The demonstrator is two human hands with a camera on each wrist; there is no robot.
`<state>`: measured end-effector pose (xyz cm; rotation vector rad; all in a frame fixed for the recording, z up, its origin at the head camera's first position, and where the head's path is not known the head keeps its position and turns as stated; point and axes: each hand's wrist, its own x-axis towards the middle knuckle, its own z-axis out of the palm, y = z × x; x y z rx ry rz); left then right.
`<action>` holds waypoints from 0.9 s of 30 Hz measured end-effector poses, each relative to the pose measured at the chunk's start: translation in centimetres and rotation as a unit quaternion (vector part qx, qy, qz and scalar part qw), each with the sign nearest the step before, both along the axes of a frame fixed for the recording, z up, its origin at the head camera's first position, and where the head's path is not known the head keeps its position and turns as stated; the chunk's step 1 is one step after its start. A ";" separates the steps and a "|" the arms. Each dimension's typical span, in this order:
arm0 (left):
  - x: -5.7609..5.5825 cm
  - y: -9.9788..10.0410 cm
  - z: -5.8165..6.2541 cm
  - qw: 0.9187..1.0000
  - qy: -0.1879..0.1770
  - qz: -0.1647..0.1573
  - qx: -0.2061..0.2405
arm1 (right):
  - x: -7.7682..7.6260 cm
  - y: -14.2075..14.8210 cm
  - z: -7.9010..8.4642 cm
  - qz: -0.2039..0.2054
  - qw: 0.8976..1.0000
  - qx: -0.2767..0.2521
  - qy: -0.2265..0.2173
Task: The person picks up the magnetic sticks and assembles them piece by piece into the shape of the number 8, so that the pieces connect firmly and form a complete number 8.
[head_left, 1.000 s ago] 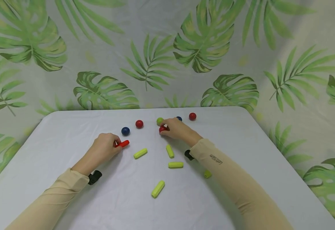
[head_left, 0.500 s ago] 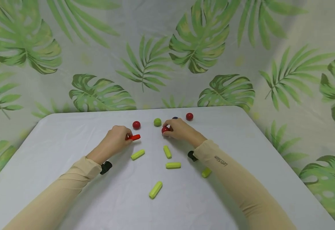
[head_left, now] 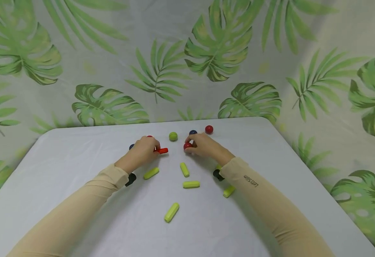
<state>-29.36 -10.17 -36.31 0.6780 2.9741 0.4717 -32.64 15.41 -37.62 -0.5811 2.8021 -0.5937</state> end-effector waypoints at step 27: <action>-2.5 5.9 -0.4 0.998 -0.017 -0.044 -0.043 | 0.8 1.0 1.1 0.011 0.999 0.036 -0.002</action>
